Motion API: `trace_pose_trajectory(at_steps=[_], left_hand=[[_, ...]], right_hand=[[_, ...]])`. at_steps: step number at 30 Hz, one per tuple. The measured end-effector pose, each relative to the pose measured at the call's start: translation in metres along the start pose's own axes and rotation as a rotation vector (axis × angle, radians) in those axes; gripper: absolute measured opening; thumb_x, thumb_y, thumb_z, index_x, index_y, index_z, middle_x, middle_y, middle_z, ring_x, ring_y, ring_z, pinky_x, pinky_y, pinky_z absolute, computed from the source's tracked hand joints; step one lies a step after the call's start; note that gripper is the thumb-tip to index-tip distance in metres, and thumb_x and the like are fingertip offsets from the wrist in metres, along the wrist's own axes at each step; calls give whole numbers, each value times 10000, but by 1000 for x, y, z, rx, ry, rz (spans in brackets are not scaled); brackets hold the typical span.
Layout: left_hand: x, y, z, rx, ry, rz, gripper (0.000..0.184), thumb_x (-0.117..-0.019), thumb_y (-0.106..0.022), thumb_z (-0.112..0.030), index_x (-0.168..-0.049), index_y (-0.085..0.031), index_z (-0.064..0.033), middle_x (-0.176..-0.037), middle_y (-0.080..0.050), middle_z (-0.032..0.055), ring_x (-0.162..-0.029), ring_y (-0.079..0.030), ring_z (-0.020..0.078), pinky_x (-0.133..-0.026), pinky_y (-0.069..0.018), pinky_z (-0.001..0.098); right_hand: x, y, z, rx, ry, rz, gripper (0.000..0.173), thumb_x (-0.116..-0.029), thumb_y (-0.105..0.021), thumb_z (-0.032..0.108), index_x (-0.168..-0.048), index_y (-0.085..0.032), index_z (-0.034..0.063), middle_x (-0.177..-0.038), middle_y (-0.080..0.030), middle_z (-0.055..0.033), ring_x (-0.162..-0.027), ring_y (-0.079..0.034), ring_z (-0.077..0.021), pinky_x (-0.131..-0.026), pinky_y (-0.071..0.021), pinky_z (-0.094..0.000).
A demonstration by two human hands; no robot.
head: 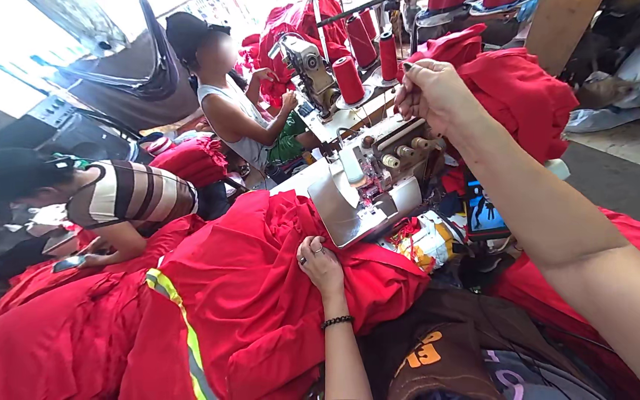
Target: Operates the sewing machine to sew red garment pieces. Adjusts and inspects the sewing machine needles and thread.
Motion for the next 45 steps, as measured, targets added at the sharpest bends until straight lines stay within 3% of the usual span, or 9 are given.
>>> trace_pose_trajectory(at_steps=[9,12,14,17,21,26,32,38,45], left_hand=[[1,-1,0,1,2,18,221,-971,-500,-37,-1034,-711,-53,-1167,-685,171,-1181,-612,378,-1038,-447,518],[1,1,0,15,13,18,220,-964,-510,-30,-1027,-720,-47,-1165,-686,171,-1183,-616,370,-1046,-458,521],[0,3,-1,19,17,20,213,-955,-517,-24,-1021,-719,-47,-1165,-684,171,-1182,-616,371,-1027,-467,529],[1,2,-1,16,23,17,218,-960,-508,-40,-1021,-717,-57,-1171,-682,161,-1195,-610,370,-1024,-469,537],[1,2,-1,25,15,10,232,-968,-489,-59,-1021,-715,-58,-1163,-683,153,-1188,-614,361,-1025,-470,534],[3,3,-1,13,9,-14,227,-972,-492,-64,-1017,-715,-66,-1155,-684,148,-1188,-614,351,-1030,-468,521],[2,3,-4,4,5,2,219,-964,-496,-58,-1011,-710,-61,-1159,-680,154,-1192,-610,363,-1018,-470,530],[2,2,-1,15,5,-14,221,-962,-494,-66,-1006,-710,-62,-1161,-676,153,-1183,-609,356,-1022,-464,523],[0,3,-1,2,9,-7,213,-964,-501,-64,-1011,-709,-74,-1163,-682,136,-1190,-613,339,-1021,-472,508]], right_hand=[[2,22,-5,61,69,-74,269,-1115,-389,243,-1044,-563,50,-760,-698,-50,-572,-678,-158,-572,-604,-311],[12,32,5,620,245,-77,313,-1090,-447,215,-1319,-543,23,-1181,-660,-138,-919,-703,-208,-819,-599,-390],[30,34,13,938,355,-129,403,-1061,-523,226,-1405,-503,17,-1362,-572,-227,-1175,-618,-349,-988,-509,-542],[68,28,11,1085,543,-202,366,-1035,-564,219,-1342,-590,22,-1361,-573,-245,-1274,-527,-456,-1056,-384,-672],[98,9,-22,1148,735,-165,320,-992,-619,299,-1177,-704,52,-1310,-613,-232,-1286,-512,-474,-1087,-319,-690],[106,-7,-56,1252,801,-141,406,-958,-642,408,-1189,-706,79,-1360,-593,-236,-1381,-437,-491,-1141,-180,-744],[106,-10,-63,1279,857,-194,316,-968,-648,361,-1075,-732,76,-1309,-635,-212,-1360,-473,-471,-1144,-184,-741],[106,-16,-63,1302,895,-203,331,-963,-654,401,-1083,-734,103,-1322,-634,-184,-1379,-467,-441,-1149,-168,-747],[109,-25,-66,1320,957,-248,280,-1021,-603,310,-1051,-746,72,-1261,-677,-147,-1339,-516,-407,-1162,-204,-705]])
Point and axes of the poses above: each hand's wrist, its own x-axis away from the middle knuckle, its own y-axis out of the back of the hand, z = x × y, the point moved 7 cm from there along -x, towards the middle knuckle
